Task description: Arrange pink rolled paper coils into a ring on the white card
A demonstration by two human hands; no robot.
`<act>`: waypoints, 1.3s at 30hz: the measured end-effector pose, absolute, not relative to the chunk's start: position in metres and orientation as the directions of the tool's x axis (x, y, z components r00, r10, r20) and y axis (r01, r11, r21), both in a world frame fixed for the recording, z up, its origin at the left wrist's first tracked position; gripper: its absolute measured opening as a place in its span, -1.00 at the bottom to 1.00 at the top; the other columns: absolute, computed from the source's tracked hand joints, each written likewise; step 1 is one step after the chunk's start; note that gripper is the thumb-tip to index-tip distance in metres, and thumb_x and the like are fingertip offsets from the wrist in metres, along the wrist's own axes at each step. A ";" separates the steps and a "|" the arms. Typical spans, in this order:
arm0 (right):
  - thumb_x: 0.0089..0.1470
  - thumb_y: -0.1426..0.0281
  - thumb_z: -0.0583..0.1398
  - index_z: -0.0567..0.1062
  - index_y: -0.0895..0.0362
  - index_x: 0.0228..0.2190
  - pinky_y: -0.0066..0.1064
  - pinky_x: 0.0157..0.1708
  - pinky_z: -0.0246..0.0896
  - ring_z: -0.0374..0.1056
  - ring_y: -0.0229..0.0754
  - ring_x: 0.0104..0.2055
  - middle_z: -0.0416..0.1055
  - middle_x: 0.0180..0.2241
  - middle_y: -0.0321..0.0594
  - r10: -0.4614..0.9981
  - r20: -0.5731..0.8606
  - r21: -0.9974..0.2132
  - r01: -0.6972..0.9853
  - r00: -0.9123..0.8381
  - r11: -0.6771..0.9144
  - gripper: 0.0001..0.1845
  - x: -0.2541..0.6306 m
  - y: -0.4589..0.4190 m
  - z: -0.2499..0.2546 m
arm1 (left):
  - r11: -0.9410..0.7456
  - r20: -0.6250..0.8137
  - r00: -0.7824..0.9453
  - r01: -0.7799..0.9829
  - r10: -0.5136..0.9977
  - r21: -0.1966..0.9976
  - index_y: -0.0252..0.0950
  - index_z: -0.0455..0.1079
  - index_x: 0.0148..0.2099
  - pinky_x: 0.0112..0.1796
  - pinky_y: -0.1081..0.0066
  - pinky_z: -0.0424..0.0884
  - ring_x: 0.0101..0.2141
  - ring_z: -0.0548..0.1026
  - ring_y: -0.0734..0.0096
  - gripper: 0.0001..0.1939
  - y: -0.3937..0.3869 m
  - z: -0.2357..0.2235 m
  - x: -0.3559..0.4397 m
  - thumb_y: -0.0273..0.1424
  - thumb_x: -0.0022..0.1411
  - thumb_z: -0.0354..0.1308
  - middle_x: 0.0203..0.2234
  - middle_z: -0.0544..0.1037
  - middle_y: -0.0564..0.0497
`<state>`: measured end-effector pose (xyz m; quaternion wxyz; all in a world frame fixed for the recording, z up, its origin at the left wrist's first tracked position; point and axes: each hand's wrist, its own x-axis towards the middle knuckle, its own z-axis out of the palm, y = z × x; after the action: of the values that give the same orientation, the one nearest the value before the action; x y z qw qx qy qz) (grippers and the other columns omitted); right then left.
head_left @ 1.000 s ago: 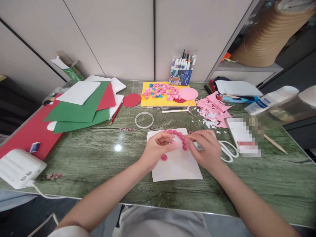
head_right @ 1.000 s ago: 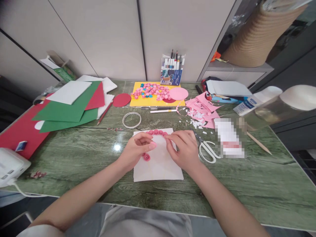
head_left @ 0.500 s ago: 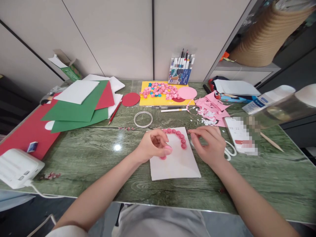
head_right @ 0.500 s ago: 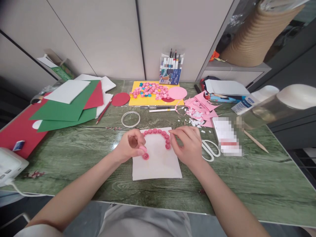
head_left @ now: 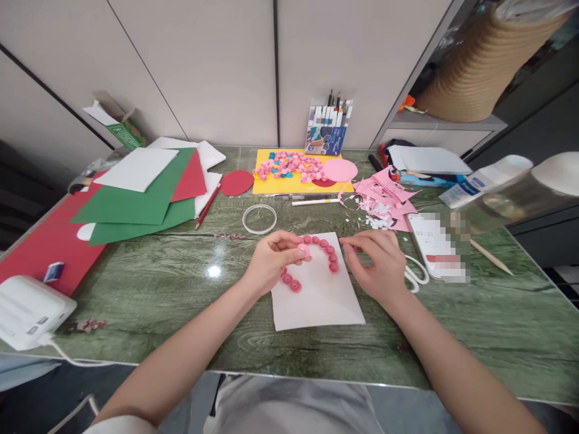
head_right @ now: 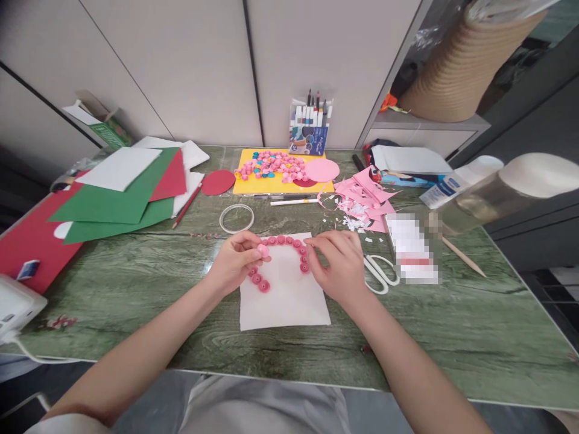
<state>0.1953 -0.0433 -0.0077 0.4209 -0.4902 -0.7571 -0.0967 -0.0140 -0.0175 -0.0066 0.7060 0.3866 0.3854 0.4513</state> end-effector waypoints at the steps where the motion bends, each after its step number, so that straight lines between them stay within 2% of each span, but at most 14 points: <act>1: -0.02 0.50 0.19 0.49 0.06 -0.36 -0.30 -0.26 0.15 0.35 -0.24 -0.38 0.43 -0.46 -0.31 0.662 0.731 -0.266 0.824 -0.166 0.501 -0.85 0.195 -0.043 -0.008 | 0.287 -0.189 0.294 -0.336 0.937 0.897 -0.32 0.40 -0.38 -0.51 0.53 0.39 -0.53 0.53 0.45 -0.69 -0.017 -0.007 -0.014 -0.37 -0.21 0.40 -0.61 0.51 0.09; 7: -0.01 0.49 0.19 0.49 0.06 -0.38 -0.31 -0.26 0.14 0.34 -0.25 -0.39 0.43 -0.46 -0.31 0.657 0.737 -0.267 0.823 -0.160 0.501 -0.88 0.193 -0.043 -0.007 | 0.238 -0.119 0.338 -0.338 0.934 0.910 -0.31 0.37 -0.36 -0.39 0.50 0.42 -0.49 0.52 0.49 -0.68 -0.018 -0.006 -0.016 -0.39 -0.18 0.39 -0.57 0.52 0.10; 14: -0.01 0.50 0.20 0.48 0.07 -0.39 -0.30 -0.23 0.15 0.35 -0.24 -0.36 0.44 -0.44 -0.28 0.664 0.725 -0.257 0.823 -0.182 0.506 -0.90 0.192 -0.045 -0.008 | 0.245 -0.079 0.458 -0.314 0.886 0.917 -0.32 0.27 -0.43 -0.50 0.55 0.40 -0.55 0.47 0.55 -0.70 -0.023 -0.003 -0.017 -0.44 -0.14 0.37 -0.56 0.51 0.08; 21: -0.02 0.51 0.20 0.48 0.09 -0.39 -0.29 -0.22 0.14 0.35 -0.24 -0.37 0.45 -0.44 -0.28 0.673 0.713 -0.265 0.812 -0.199 0.521 -0.90 0.189 -0.045 -0.008 | 0.292 -0.119 0.504 -0.279 0.855 0.915 -0.31 0.25 -0.44 -0.58 0.57 0.35 -0.62 0.44 0.57 -0.67 -0.025 -0.004 -0.014 -0.40 -0.16 0.39 -0.58 0.49 0.09; 24: 0.01 0.50 0.19 0.49 0.09 -0.39 -0.30 -0.25 0.14 0.34 -0.24 -0.37 0.44 -0.46 -0.28 0.718 0.674 -0.350 0.780 -0.175 0.519 -0.90 0.186 -0.048 -0.006 | 0.320 -0.162 0.506 -0.243 0.847 0.916 -0.32 0.28 -0.44 -0.51 0.55 0.38 -0.56 0.48 0.54 -0.70 -0.027 -0.004 -0.010 -0.43 -0.15 0.38 -0.56 0.50 0.09; 28: 0.06 0.47 0.16 0.49 0.08 -0.36 -0.34 -0.30 0.20 0.34 -0.24 -0.34 0.42 -0.43 -0.27 0.849 0.515 -0.625 0.624 -0.123 0.469 -0.89 0.177 -0.055 0.000 | 0.349 -0.200 0.480 -0.242 0.854 0.905 -0.32 0.32 -0.42 -0.47 0.54 0.38 -0.51 0.52 0.51 -0.75 -0.031 -0.006 -0.005 -0.42 -0.10 0.36 -0.56 0.51 0.10; 30: 0.06 0.45 0.16 0.49 0.07 -0.33 -0.36 -0.30 0.22 0.33 -0.24 -0.32 0.42 -0.39 -0.26 0.886 0.444 -0.719 0.536 -0.133 0.442 -0.89 0.173 -0.059 0.001 | 0.343 -0.184 0.476 -0.270 0.860 0.900 -0.33 0.35 -0.43 -0.42 0.54 0.39 -0.49 0.52 0.53 -0.78 -0.032 -0.007 -0.003 -0.45 -0.10 0.36 -0.54 0.54 0.09; 34: 0.04 0.45 0.19 0.47 0.06 -0.29 -0.36 -0.31 0.21 0.31 -0.25 -0.34 0.41 -0.40 -0.28 0.905 0.400 -0.783 0.458 -0.147 0.421 -0.87 0.170 -0.063 0.003 | 0.341 -0.150 0.481 -0.337 0.864 0.877 -0.34 0.41 -0.44 -0.31 0.50 0.42 -0.43 0.52 0.54 -0.81 -0.033 -0.005 -0.001 -0.50 -0.12 0.36 -0.50 0.58 0.07; 39: 0.03 0.46 0.20 0.47 0.06 -0.30 -0.35 -0.34 0.20 0.30 -0.25 -0.36 0.37 -0.41 -0.27 0.917 0.386 -0.815 0.429 -0.099 0.389 -0.86 0.174 -0.061 0.002 | 0.340 -0.147 0.478 -0.348 0.866 0.874 -0.31 0.47 -0.40 -0.29 0.49 0.42 -0.39 0.52 0.53 -0.86 -0.035 0.000 -0.002 -0.49 -0.09 0.34 -0.44 0.59 0.06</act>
<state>0.1739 -0.0610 0.0025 0.4632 -0.4857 -0.6929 0.2635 -0.0023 -0.0355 0.0004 0.7552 0.4106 0.3156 0.4019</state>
